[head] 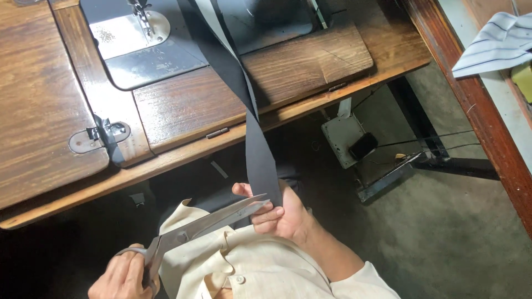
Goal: Trimming and preparing fabric strips and pieces using scissors at a sewing workstation.
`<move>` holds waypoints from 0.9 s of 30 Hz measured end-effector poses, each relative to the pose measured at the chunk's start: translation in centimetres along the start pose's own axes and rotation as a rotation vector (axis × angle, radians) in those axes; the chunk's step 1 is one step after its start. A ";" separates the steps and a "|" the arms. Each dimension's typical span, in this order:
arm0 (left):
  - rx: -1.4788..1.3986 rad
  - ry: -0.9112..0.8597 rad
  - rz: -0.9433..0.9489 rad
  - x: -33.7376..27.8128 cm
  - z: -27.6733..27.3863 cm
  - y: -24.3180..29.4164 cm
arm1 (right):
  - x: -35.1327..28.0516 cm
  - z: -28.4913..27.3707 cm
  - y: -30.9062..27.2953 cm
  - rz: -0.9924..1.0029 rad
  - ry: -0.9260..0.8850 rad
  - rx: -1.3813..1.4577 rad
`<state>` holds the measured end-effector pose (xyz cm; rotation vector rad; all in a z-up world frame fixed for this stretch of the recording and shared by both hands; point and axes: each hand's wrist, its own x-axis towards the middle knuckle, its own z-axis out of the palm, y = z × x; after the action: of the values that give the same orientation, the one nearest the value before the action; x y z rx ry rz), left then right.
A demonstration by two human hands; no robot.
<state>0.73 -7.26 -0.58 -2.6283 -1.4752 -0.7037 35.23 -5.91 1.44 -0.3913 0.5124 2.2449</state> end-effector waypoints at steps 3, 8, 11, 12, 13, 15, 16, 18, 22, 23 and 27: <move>0.001 0.121 0.057 1.6 -0.1 0.1 | 0.1 0.0 0.1 -0.023 0.063 0.004; 0.037 0.074 0.092 2.1 -0.7 -0.1 | 0.3 0.3 0.6 -0.152 0.144 -0.155; 0.031 0.094 0.102 2.1 -0.4 0.1 | 0.6 0.0 0.9 -0.199 0.061 -0.209; 0.029 0.096 0.086 1.9 -0.2 0.2 | 0.7 0.0 1.1 -0.213 0.039 -0.221; 0.029 0.097 0.085 1.5 0.1 -0.1 | 0.8 -0.1 1.1 -0.212 0.040 -0.223; 0.034 0.057 0.084 0.5 0.8 -0.7 | 1.1 -0.3 1.3 -0.267 0.012 -0.262; 0.034 0.057 0.080 0.5 0.7 -0.5 | 1.2 -0.4 1.3 -0.264 0.013 -0.264; 0.059 0.048 0.062 0.6 0.5 -0.2 | 1.6 -0.7 1.4 -0.303 0.011 -0.241; 0.019 0.028 0.081 -0.3 1.2 -0.9 | 2.0 -1.5 1.5 -0.318 0.003 -0.220; 0.014 0.002 0.086 -1.1 1.7 -1.3 | 2.1 -1.8 1.5 -0.317 0.021 -0.213; -0.034 -0.040 0.097 -2.6 3.1 -2.0 | 2.5 -2.3 1.8 -0.306 0.065 -0.212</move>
<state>-0.97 -7.49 -4.78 -2.7338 -1.3454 -0.6769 32.53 -6.51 -1.23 -0.6099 0.2285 1.9982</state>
